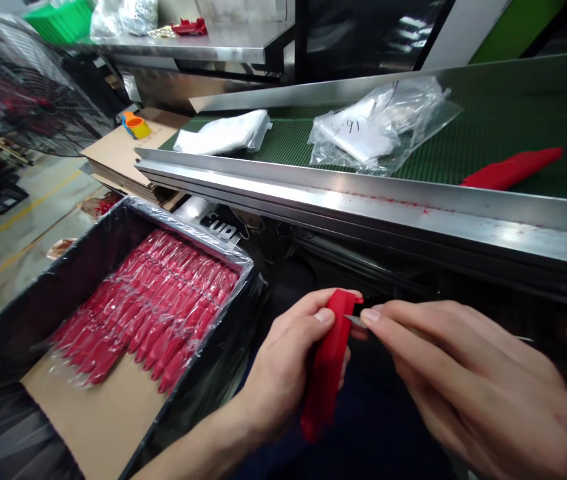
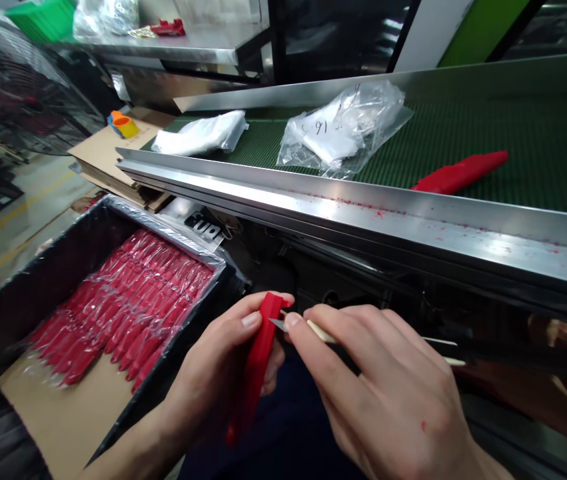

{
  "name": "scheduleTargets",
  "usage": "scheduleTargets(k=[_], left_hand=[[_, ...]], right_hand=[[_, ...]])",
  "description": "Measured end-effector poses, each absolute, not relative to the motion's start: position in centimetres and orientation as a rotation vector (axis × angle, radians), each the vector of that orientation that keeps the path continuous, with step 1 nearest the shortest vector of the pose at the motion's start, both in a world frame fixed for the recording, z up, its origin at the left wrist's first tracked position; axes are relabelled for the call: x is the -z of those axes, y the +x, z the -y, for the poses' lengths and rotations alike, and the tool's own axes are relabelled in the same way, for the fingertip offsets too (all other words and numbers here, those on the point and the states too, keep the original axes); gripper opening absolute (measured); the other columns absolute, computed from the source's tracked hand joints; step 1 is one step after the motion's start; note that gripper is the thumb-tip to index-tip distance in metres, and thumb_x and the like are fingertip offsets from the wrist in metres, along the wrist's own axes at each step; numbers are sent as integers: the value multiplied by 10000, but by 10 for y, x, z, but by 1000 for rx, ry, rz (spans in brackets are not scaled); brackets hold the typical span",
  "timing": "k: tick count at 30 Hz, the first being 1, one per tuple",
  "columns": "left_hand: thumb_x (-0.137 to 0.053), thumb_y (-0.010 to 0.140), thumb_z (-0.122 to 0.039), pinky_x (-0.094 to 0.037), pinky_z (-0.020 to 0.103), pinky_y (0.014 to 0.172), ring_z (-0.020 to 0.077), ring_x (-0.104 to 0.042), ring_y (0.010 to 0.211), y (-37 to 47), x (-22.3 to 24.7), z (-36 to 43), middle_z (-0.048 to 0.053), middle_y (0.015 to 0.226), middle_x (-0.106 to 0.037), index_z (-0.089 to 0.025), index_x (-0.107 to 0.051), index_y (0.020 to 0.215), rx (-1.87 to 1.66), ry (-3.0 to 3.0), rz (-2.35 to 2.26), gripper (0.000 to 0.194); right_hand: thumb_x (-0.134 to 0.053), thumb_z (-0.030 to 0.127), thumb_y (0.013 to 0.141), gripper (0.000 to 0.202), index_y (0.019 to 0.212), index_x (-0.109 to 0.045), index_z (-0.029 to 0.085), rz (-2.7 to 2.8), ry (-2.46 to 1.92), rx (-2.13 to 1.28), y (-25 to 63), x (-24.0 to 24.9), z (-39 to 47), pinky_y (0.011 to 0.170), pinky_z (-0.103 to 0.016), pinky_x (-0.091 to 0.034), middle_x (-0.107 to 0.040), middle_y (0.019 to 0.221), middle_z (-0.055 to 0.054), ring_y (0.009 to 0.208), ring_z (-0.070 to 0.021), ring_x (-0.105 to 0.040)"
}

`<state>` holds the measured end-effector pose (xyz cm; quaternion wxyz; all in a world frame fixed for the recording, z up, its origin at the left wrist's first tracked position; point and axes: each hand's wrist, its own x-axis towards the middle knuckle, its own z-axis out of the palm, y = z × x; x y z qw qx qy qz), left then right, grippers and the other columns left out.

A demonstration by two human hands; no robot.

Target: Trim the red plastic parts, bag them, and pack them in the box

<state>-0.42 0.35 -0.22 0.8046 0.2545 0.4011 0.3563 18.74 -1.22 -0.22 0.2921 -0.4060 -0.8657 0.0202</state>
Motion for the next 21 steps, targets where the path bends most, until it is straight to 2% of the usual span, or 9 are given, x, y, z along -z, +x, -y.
scheduleTargets(k=[2, 8, 14, 21], left_hand=[[-538, 912, -391, -404, 178, 506, 83, -485, 540, -5, 2, -6, -2, 674, -570, -217, -648, 1145, -758, 557, -862, 310], [-530, 922, -386, -443, 187, 513, 78, -517, 578, -7, 1, -12, 26, 910, -639, -212, -640, 1135, -792, 601, -854, 297], [-550, 916, -380, -444, 164, 547, 88, -535, 657, -9, 1, -21, 41, 912, -654, -185, -617, 1108, -851, 612, -846, 282], [-553, 917, -392, -439, 178, 521, 89, -517, 633, -9, 4, -28, 33, 924, -644, -205, -594, 1115, -873, 602, -814, 275]], right_hand=[[-516, -7, 872, 400, 1240, -618, 117, 2327, -1074, -84, 187, 4, 15, 842, -350, -433, -644, 1121, -93, 988, -187, -579], [-478, 27, 871, 414, 1233, -635, 155, 2341, -1094, -118, 182, 12, 26, 865, -371, -435, -666, 1114, -88, 993, -212, -607], [-479, 0, 840, 484, 1272, -610, 174, 2361, -1068, -125, 177, 20, 37, 862, -402, -421, -655, 1165, -83, 1005, -234, -593], [-519, 64, 867, 410, 1235, -644, 194, 2462, -981, 37, 170, 19, 39, 766, -373, -443, -698, 1102, -57, 911, -225, -616]])
